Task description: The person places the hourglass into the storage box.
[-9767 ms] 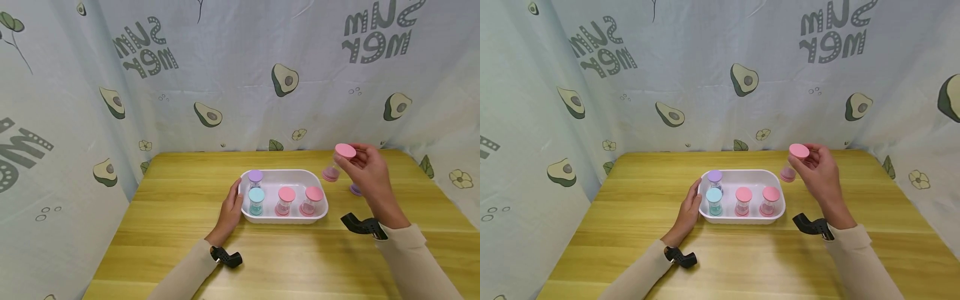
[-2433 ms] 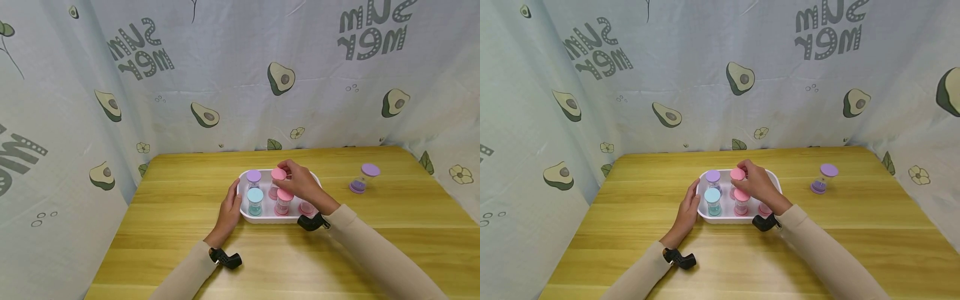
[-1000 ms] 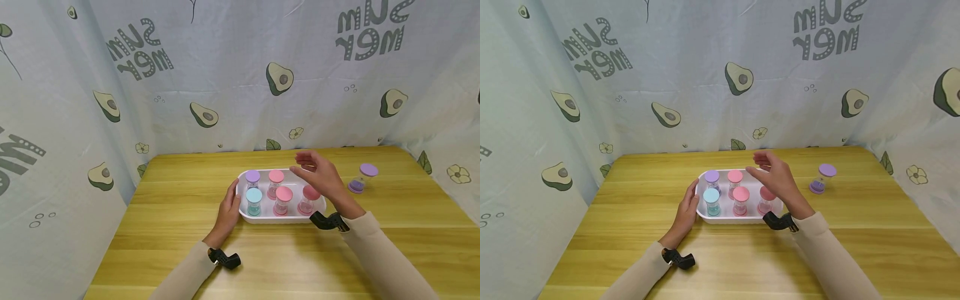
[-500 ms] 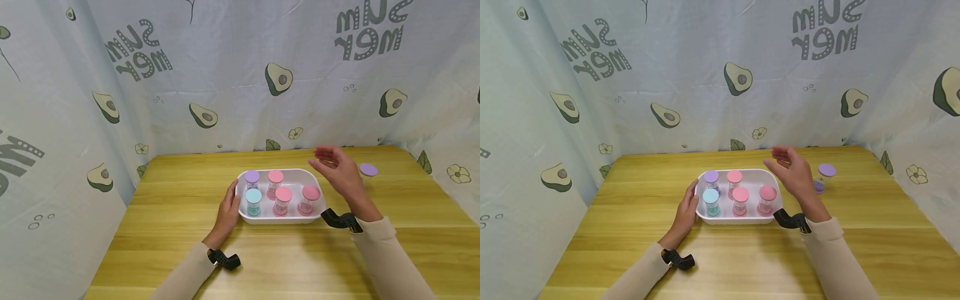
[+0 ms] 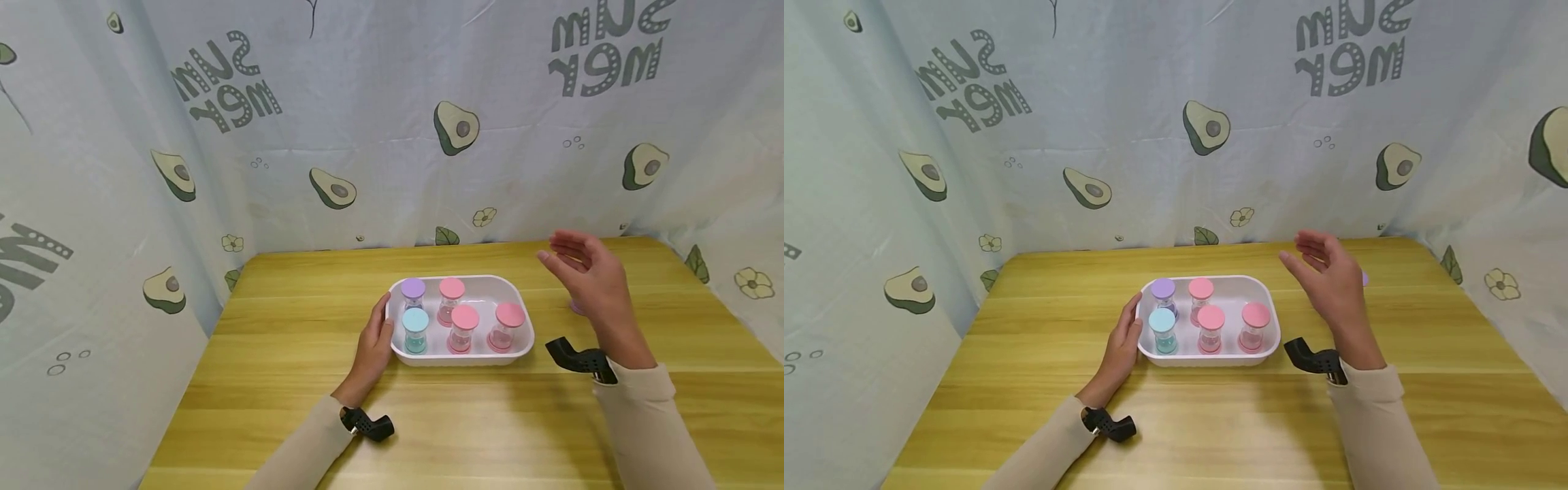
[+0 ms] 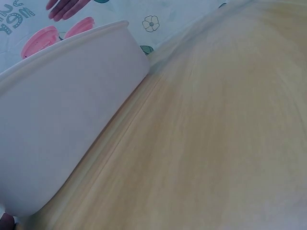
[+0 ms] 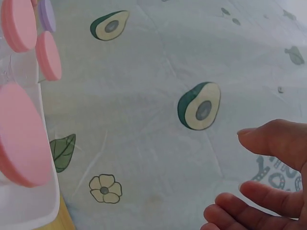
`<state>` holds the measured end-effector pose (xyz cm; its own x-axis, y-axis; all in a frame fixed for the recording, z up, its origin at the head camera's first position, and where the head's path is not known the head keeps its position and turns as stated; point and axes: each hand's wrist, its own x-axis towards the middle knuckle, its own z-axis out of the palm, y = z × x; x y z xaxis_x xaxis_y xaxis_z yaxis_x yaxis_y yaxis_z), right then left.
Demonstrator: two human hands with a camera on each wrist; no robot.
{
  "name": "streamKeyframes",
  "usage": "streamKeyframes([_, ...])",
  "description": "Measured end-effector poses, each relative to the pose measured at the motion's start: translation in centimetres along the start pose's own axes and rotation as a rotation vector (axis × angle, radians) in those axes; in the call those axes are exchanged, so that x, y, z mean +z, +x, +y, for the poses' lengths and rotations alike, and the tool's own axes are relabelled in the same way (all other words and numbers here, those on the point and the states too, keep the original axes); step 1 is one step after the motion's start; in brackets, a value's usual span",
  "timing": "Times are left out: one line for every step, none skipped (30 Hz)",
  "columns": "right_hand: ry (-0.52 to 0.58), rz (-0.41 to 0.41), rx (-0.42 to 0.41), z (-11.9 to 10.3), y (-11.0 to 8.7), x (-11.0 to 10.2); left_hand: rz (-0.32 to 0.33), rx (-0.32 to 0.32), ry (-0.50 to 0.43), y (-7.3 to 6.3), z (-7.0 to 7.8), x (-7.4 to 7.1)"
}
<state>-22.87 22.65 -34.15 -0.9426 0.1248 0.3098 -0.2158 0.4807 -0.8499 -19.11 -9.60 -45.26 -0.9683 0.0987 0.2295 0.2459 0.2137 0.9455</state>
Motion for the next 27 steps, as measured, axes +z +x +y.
streamKeyframes([0.004,0.005,0.001,0.1,0.0,-0.2,0.001,0.000,0.002,0.0,0.0,0.0])
streamKeyframes([0.004,0.009,0.003,0.2,-0.1,-0.3,0.001,-0.002,0.005,0.0,0.0,0.0])
streamKeyframes([0.003,0.015,0.004,0.4,-0.1,-0.5,0.000,-0.002,0.007,0.0,0.0,0.0])
streamKeyframes([0.004,0.021,0.007,0.5,-0.1,-0.6,0.000,-0.002,0.009,-0.1,0.0,0.0])
streamKeyframes([0.003,0.027,0.013,0.5,-0.2,-0.8,-0.001,-0.001,0.009,-0.1,-0.1,0.0])
streamKeyframes([0.006,0.035,0.017,0.6,-0.2,-1.0,-0.002,0.000,0.009,0.0,-0.1,0.0])
streamKeyframes([0.010,0.042,0.020,0.6,-0.2,-1.2,-0.002,0.000,0.010,0.0,-0.1,0.0])
streamKeyframes([0.014,0.050,0.023,0.7,-0.2,-1.4,-0.004,0.000,0.010,-0.1,-0.2,0.0])
streamKeyframes([0.019,0.059,0.028,0.7,-0.2,-1.5,-0.004,0.001,0.008,-0.1,-0.2,0.0])
streamKeyframes([0.022,0.067,0.034,0.8,-0.2,-1.7,-0.003,0.001,0.008,-0.1,-0.2,0.1])
streamKeyframes([0.021,0.077,0.040,0.8,-0.2,-1.8,-0.003,0.001,0.009,-0.1,-0.3,0.1])
streamKeyframes([0.024,0.086,0.046,0.9,-0.2,-1.9,-0.003,0.001,0.009,-0.1,-0.3,0.1])
streamKeyframes([0.025,0.093,0.052,1.1,-0.1,-2.1,0.000,0.001,0.008,-0.1,-0.3,0.1])
streamKeyframes([0.026,0.100,0.060,1.2,-0.1,-2.2,0.001,0.000,0.006,-0.1,-0.2,0.1])
streamKeyframes([0.028,0.108,0.067,1.3,-0.1,-2.3,0.001,-0.001,0.008,-0.1,-0.2,0.1])
streamKeyframes([0.030,0.118,0.071,1.4,0.0,-2.4,0.002,-0.003,0.008,-0.1,-0.2,0.1])
streamKeyframes([0.036,0.126,0.075,1.5,0.0,-2.5,0.002,-0.005,0.008,-0.1,-0.2,0.1])
streamKeyframes([0.044,0.136,0.074,1.6,0.1,-2.6,0.003,-0.005,0.007,-0.1,-0.1,0.1])
streamKeyframes([0.054,0.145,0.073,1.7,0.1,-2.8,0.004,-0.005,0.006,-0.1,-0.1,0.0])
streamKeyframes([0.064,0.156,0.072,1.8,0.2,-2.9,0.004,-0.004,0.006,-0.1,-0.1,0.0])
streamKeyframes([0.080,0.166,0.071,1.8,0.2,-3.0,0.004,-0.003,0.007,-0.1,-0.1,0.0])
streamKeyframes([0.091,0.174,0.070,1.9,0.3,-3.1,0.005,-0.002,0.007,-0.1,0.0,0.0])
streamKeyframes([0.101,0.182,0.070,2.0,0.3,-3.2,0.006,-0.002,0.008,-0.1,0.0,0.0])
streamKeyframes([0.111,0.188,0.070,2.0,0.3,-3.3,0.008,0.000,0.008,-0.1,0.0,0.1])
streamKeyframes([0.126,0.190,0.074,2.1,0.3,-3.3,0.011,0.001,0.008,-0.1,0.0,0.1])
streamKeyframes([0.137,0.194,0.075,2.1,0.3,-3.4,0.013,0.001,0.010,-0.1,0.0,0.1])
streamKeyframes([0.142,0.202,0.077,2.2,0.4,-3.5,0.013,0.001,0.009,-0.1,0.0,0.1])
